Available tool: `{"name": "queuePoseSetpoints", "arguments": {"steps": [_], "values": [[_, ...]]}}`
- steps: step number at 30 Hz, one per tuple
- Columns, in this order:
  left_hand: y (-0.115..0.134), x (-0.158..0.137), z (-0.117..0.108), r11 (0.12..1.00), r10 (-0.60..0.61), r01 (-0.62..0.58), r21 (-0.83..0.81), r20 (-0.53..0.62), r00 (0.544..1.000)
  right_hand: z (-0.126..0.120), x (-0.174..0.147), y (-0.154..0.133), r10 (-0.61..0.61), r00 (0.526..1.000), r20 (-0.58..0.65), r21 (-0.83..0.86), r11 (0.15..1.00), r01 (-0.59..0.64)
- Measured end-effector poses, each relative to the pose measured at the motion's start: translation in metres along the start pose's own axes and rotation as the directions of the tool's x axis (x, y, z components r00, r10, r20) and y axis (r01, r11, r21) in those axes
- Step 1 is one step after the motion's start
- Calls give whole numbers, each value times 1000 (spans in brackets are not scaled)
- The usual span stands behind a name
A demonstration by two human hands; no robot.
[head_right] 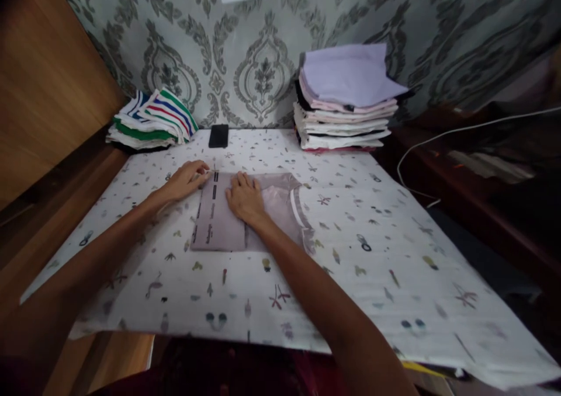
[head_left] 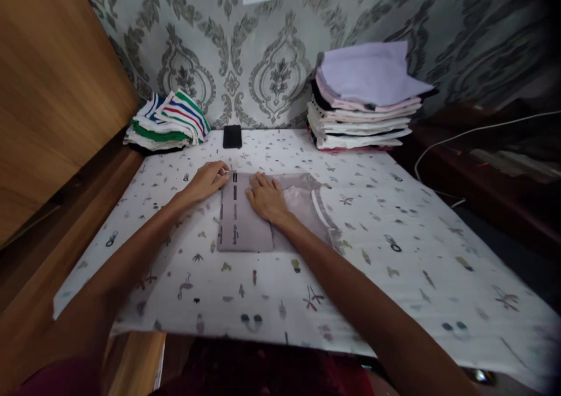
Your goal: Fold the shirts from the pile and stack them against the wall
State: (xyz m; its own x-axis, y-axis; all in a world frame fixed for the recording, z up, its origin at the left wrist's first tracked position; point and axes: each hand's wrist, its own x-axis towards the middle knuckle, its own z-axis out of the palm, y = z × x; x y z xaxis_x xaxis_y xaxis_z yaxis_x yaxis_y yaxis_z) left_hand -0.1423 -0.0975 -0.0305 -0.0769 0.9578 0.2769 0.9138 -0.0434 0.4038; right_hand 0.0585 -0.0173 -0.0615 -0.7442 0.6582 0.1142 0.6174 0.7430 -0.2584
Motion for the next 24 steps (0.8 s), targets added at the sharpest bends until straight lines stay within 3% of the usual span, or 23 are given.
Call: {"name": "queuePoseSetpoints", "arguments": {"steps": [4, 8, 10, 14, 18, 24], "values": [[47, -67, -11, 983, 174, -172, -58, 26, 984, 3, 1, 1, 6, 1000, 5, 21, 1000, -6], [89, -130, -11, 899, 395, -408, 161, 110, 912, 4, 1, 2, -5, 1000, -12, 32, 999, 5], [99, -149, -8, 837, 440, -460, 295, 138, 888, 4, 1, 2, -10, 1000, -19, 30, 999, 11], [104, -164, -3, 742, 426, -441, 504, 152, 892, 3, 1, 1, -8, 1000, -19, 21, 1000, 9], [106, -166, -1, 656, 393, -442, 611, 223, 892, 0, 0, 0, -3, 1000, -1, 16, 1000, 3], [109, -176, 13, 669, 200, -324, 669, 258, 945, -1, 0, 0, -3, 1000, -6, 26, 1000, 3]]}}
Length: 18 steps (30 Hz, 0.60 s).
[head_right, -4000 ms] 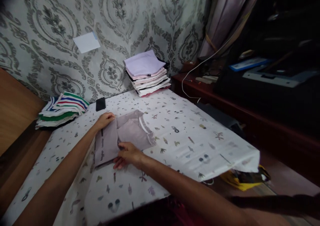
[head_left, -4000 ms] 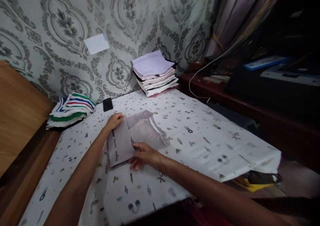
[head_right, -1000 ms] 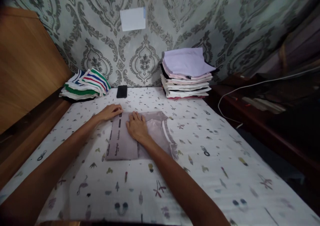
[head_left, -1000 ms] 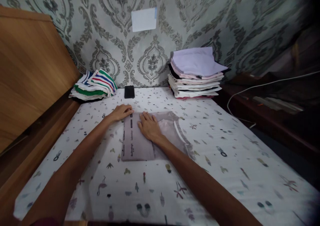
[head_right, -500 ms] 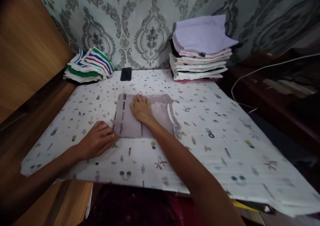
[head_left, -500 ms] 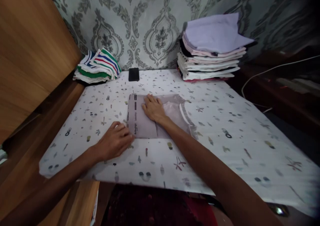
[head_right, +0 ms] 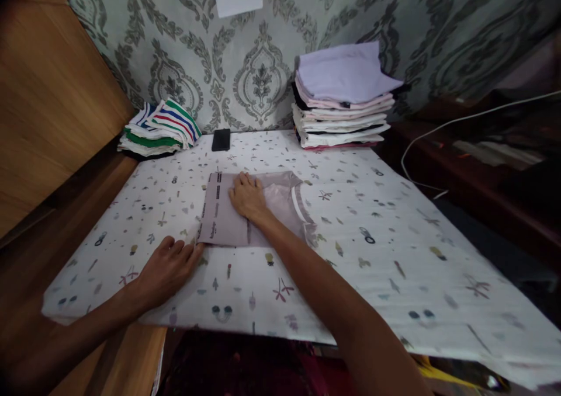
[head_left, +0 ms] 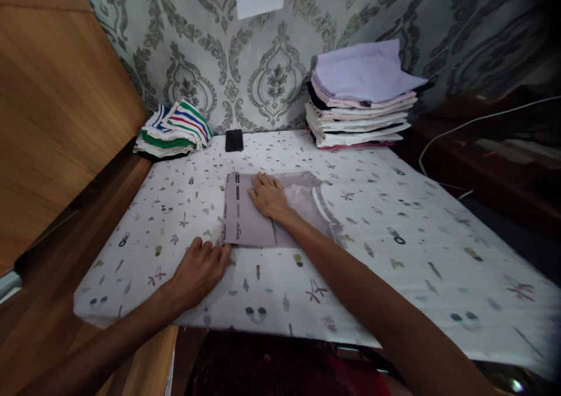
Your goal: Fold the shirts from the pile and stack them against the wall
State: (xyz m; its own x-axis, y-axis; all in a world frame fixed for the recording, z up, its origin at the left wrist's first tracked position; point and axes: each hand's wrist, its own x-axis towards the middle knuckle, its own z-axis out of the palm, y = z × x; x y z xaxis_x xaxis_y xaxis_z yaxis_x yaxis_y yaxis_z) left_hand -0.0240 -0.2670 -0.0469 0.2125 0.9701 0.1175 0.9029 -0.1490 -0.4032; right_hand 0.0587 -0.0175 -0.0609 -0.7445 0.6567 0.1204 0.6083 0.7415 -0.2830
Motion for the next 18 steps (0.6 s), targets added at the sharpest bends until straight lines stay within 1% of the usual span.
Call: {"name": "queuePoseSetpoints", "arguments": {"steps": [2, 4, 6, 7, 9, 10, 11, 13, 14, 15, 17, 18], "values": [[3, -4, 0, 997, -32, 32, -71, 6, 999, 0, 0, 1, -4, 1000, -4, 4, 1000, 4], [0, -5, -3, 984, -42, 39, -173, -13, 999, 0, 0, 2, -10, 1000, -6, 5, 1000, 10], [-11, 1, -7, 955, -51, 39, -295, -33, 998, 0, 0, 2, -14, 1000, -6, 4, 1000, 14], [-21, 8, -9, 930, -75, 59, -364, -31, 997, -1, 0, 2, -15, 1000, -7, 4, 1000, 15], [-47, 32, -6, 850, -180, 155, -504, -1, 984, -1, 0, 2, -15, 1000, -8, 3, 1000, 15], [-62, 49, -2, 794, -250, 220, -567, 25, 968, -2, 0, 2, -14, 1000, -9, 3, 1000, 14], [-78, 68, 5, 738, -310, 270, -619, 44, 950, -2, -1, 2, -14, 1000, -11, 1, 1000, 14], [-108, 110, 24, 664, -394, 325, -674, 54, 917, -3, -1, 2, -15, 1000, -12, -2, 1000, 15], [-121, 130, 34, 617, -420, 360, -699, 95, 903, -4, -1, 2, -16, 1000, -12, -4, 1000, 16], [-131, 148, 44, 605, -425, 368, -706, 104, 899, -4, -2, 2, -18, 1000, -11, -4, 1000, 18], [-145, 176, 62, 588, -404, 359, -725, 121, 907, -5, -2, 3, -21, 1000, -10, -4, 1000, 21], [-150, 185, 69, 584, -382, 342, -736, 123, 916, -5, -2, 3, -21, 1000, -10, -4, 1000, 21]]}}
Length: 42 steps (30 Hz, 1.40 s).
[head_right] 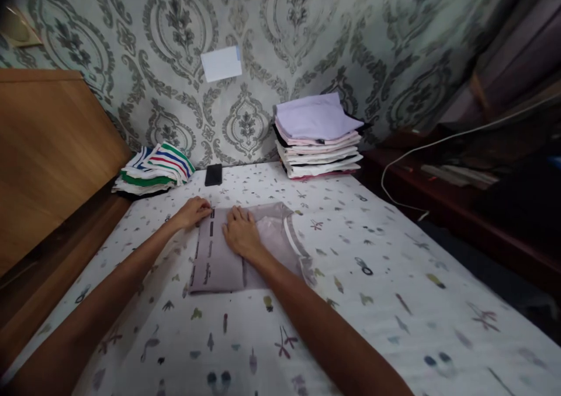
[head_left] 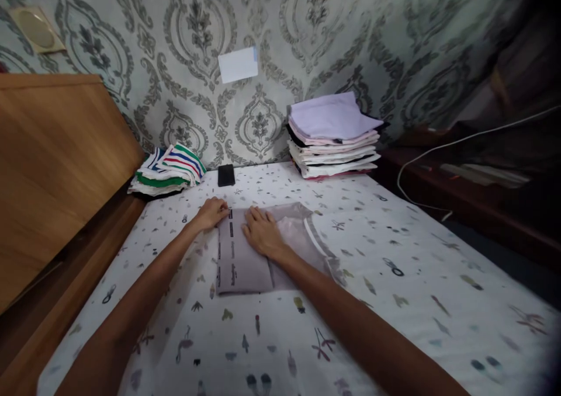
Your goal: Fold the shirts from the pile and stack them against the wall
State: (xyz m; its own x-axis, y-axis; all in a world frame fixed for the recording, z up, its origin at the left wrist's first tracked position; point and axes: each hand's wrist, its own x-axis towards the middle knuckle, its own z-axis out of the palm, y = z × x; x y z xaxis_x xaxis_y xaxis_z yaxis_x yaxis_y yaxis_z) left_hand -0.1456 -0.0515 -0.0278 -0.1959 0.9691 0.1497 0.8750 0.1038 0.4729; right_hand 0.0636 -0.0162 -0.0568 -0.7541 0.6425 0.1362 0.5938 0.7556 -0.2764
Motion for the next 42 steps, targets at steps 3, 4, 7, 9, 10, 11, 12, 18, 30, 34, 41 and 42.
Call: {"name": "queuePoseSetpoints", "arguments": {"steps": [3, 4, 7, 9, 10, 11, 12, 18, 30, 34, 41, 42], "values": [[-9, 15, 8, 996, 47, -43, -76, 60, 997, 0, 0, 0, -2, 1000, -10, -1, 1000, 2], [-12, 16, 9, 993, 61, -53, -108, 73, 995, 0, 0, 1, -3, 1000, -15, -1, 1000, 3], [-20, 16, 12, 977, 92, -71, -203, 95, 991, -1, 1, 1, -3, 1000, -21, -3, 1000, 3], [-24, 17, 14, 962, 107, -74, -262, 114, 988, -1, 1, 1, -1, 1000, -18, -4, 1000, 1], [-26, 18, 15, 954, 115, -73, -291, 130, 985, -1, 1, 1, 1, 1000, -14, -5, 1000, -1], [-26, 19, 15, 945, 124, -71, -318, 150, 981, -1, 2, 1, 1, 1000, -10, -6, 1000, -2], [-27, 20, 15, 937, 134, -68, -343, 171, 976, -1, 2, 1, 1, 1000, -6, -8, 1000, -1], [-21, 26, 3, 903, 192, -36, -427, 327, 925, -2, 2, 1, 6, 1000, -2, -28, 1000, -6], [-36, 30, -8, 947, 206, -96, -308, 348, 914, -1, 4, 3, 10, 1000, 5, -12, 1000, -10], [-41, 25, -10, 936, 206, -94, -338, 313, 927, -1, 4, 2, 18, 1000, 13, 0, 1000, -18], [-35, 25, -9, 963, 265, -236, -133, 277, 924, -2, 3, 2, 6, 1000, 11, -4, 1000, -6], [-33, 25, -10, 964, 264, -249, -90, 275, 924, -2, 2, 2, 2, 1000, 9, -7, 1000, -2]]}}
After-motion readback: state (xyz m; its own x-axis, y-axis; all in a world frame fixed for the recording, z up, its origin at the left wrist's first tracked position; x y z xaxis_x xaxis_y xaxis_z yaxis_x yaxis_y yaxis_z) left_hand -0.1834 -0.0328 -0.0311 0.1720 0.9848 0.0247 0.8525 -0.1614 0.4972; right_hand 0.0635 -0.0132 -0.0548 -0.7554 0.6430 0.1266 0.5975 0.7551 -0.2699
